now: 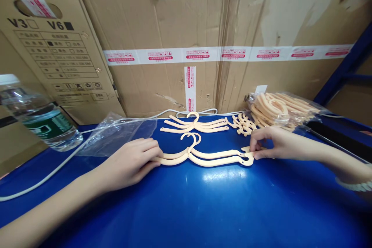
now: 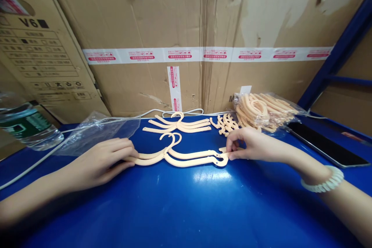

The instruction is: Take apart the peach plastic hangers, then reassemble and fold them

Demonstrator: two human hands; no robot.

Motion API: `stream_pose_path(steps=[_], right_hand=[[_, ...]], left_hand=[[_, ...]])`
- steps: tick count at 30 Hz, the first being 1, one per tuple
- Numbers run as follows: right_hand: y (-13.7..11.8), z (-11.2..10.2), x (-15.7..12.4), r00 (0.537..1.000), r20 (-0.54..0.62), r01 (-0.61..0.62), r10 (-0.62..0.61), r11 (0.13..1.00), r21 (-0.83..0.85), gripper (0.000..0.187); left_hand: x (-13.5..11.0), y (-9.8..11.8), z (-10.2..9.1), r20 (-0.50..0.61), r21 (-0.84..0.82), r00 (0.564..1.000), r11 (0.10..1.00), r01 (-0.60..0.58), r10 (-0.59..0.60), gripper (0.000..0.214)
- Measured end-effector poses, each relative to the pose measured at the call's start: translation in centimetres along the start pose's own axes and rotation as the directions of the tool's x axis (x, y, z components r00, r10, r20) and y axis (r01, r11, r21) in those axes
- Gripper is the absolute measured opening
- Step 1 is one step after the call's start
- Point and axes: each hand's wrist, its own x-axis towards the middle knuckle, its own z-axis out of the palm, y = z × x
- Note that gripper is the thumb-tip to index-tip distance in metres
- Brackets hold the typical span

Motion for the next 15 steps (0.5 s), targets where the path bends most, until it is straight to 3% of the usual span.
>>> stream_pose_path(steps=[8, 15], right_hand=[[-0.5, 0.8, -0.1, 0.992, -0.119, 0.029, -0.036, 0.998, -0.060, 0.018], [-3.1, 3.3, 0.0, 0.951, -0.253, 0.150, -0.178, 0.981, -0.125, 0.047]], left_hand=[[-0.1, 0.4, -0.2, 0.013, -0.015, 0.999, 0.999, 0.038, -0.038, 0.016], [0.0, 0.3, -0.7, 0.063, -0.039, 0.998, 0.999, 0.031, -0.029, 0.028]])
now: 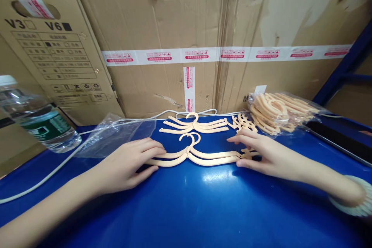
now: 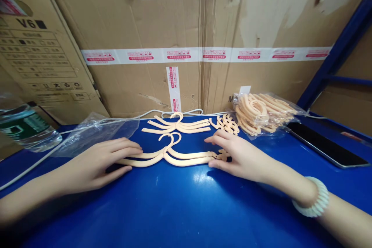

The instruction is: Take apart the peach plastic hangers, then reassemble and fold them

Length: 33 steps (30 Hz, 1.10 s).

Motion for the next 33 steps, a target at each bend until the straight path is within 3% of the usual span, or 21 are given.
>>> stream_pose_path(steps=[8, 23, 29, 33], right_hand=[[0.1, 1.3, 0.7, 0.989, 0.024, 0.146, -0.144, 0.984, -0.102, 0.026], [0.5, 0.8, 0.7, 0.995, 0.015, 0.096, -0.095, 0.991, -0.092, 0.017], [0.4, 0.8, 0.6, 0.997, 0.022, 0.080, -0.078, 0.993, -0.081, 0.020], [0.8, 0.1, 0.5, 0.997, -0.059, 0.049, -0.050, 0.999, -0.016, 0.028]], left_hand=[[0.1, 0.1, 1.1, -0.016, -0.009, 1.000, 1.000, 0.009, -0.009, 0.029], [0.4, 1.0, 3.5, -0.226, -0.086, 0.969, 0.992, 0.087, -0.104, 0.024], [0.6, 1.4, 3.4, -0.259, -0.115, 0.956, 0.987, 0.112, -0.139, 0.022], [0.5, 1.4, 3.3, -0.256, -0.102, 0.957, 0.988, 0.113, -0.136, 0.024]])
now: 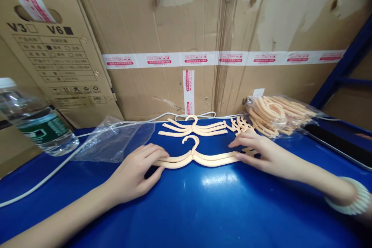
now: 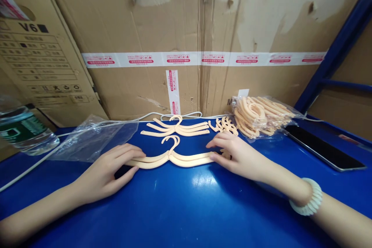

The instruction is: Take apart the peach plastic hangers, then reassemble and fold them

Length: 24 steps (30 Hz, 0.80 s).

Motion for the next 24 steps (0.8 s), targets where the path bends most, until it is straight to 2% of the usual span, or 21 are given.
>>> stream_pose_path(steps=[3, 6, 9, 13, 18, 24], right_hand=[[0.5, -1.2, -0.1, 0.986, -0.136, -0.084, 0.092, 0.995, 0.059, 0.029], [1.0, -2.5, -0.1, 0.949, -0.258, -0.165, 0.180, 0.983, 0.077, 0.030], [1.5, -3.3, -0.1, 0.924, -0.323, -0.206, 0.205, 0.978, 0.033, 0.028], [1.9, -3.2, -0.1, 0.931, -0.323, -0.193, 0.171, 0.980, -0.039, 0.026], [1.7, -2.6, -0.1, 0.962, -0.247, -0.139, 0.119, 0.988, -0.067, 0.024], [1.8, -2.1, -0.1, 0.972, -0.204, -0.137, 0.119, 0.987, -0.079, 0.024]], left_hand=[[-0.1, -0.2, 0.0, 0.013, 0.000, 1.000, 1.000, -0.004, 0.004, 0.025], [-0.2, -0.5, 0.1, 0.013, -0.015, 1.000, 1.000, -0.012, 0.013, 0.025], [-0.2, -0.7, 0.2, 0.016, -0.027, 1.000, 1.000, -0.015, 0.016, 0.025], [-0.2, -0.7, 0.2, 0.023, -0.046, 1.000, 0.999, -0.016, 0.017, 0.024], [-0.2, -0.5, 0.1, 0.026, -0.057, 1.000, 0.998, -0.010, 0.012, 0.025], [-0.2, -0.5, 0.2, 0.009, -0.056, 1.000, 0.998, 0.000, 0.000, 0.025]])
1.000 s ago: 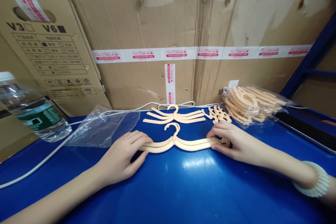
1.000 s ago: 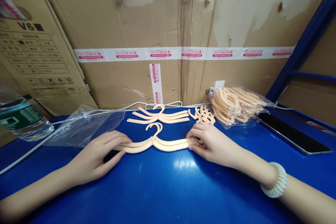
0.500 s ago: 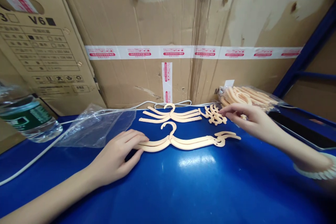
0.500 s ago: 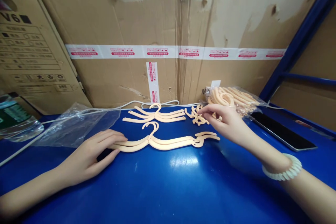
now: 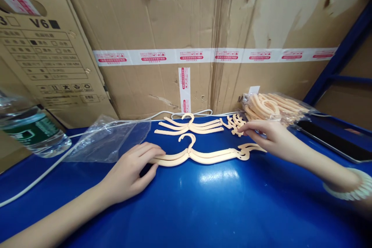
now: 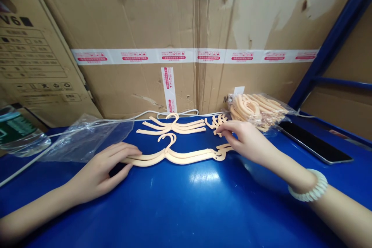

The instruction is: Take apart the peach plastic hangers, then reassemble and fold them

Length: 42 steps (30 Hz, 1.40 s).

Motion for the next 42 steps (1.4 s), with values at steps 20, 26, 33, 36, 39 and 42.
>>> stream_pose_path(steps=[20, 26, 33, 36, 39, 42], right_hand=[[0.46, 0.75, -0.25, 1.000, 0.011, -0.016, 0.017, 0.998, -0.067, 0.028], [0.58, 0.73, -0.20, 0.999, 0.044, -0.029, 0.031, 0.998, -0.057, 0.029], [0.44, 0.72, -0.26, 0.999, 0.040, -0.032, 0.034, 0.998, -0.060, 0.029], [0.43, 0.74, -0.28, 0.999, 0.025, -0.028, 0.030, 0.998, -0.057, 0.028], [0.53, 0.66, -0.17, 0.999, 0.024, -0.029, 0.030, 0.998, -0.057, 0.028], [0.83, 0.45, 0.00, 0.999, 0.025, -0.039, 0.041, 0.997, -0.066, 0.029]], left_hand=[[-0.11, -0.17, 0.20, -0.033, 0.022, 0.999, 1.000, -0.003, 0.004, 0.026], [-0.30, -0.21, 0.15, -0.026, 0.030, 1.000, 0.999, -0.011, 0.012, 0.027], [-0.16, -0.14, 0.09, -0.042, 0.042, 0.999, 0.999, -0.026, 0.028, 0.027], [-0.16, -0.11, 0.09, -0.049, 0.045, 0.998, 0.998, -0.035, 0.037, 0.027], [-0.22, -0.05, 0.08, -0.054, 0.045, 0.998, 0.998, -0.038, 0.041, 0.027], [-0.19, 0.05, 0.05, -0.063, 0.043, 0.997, 0.998, -0.038, 0.040, 0.026]])
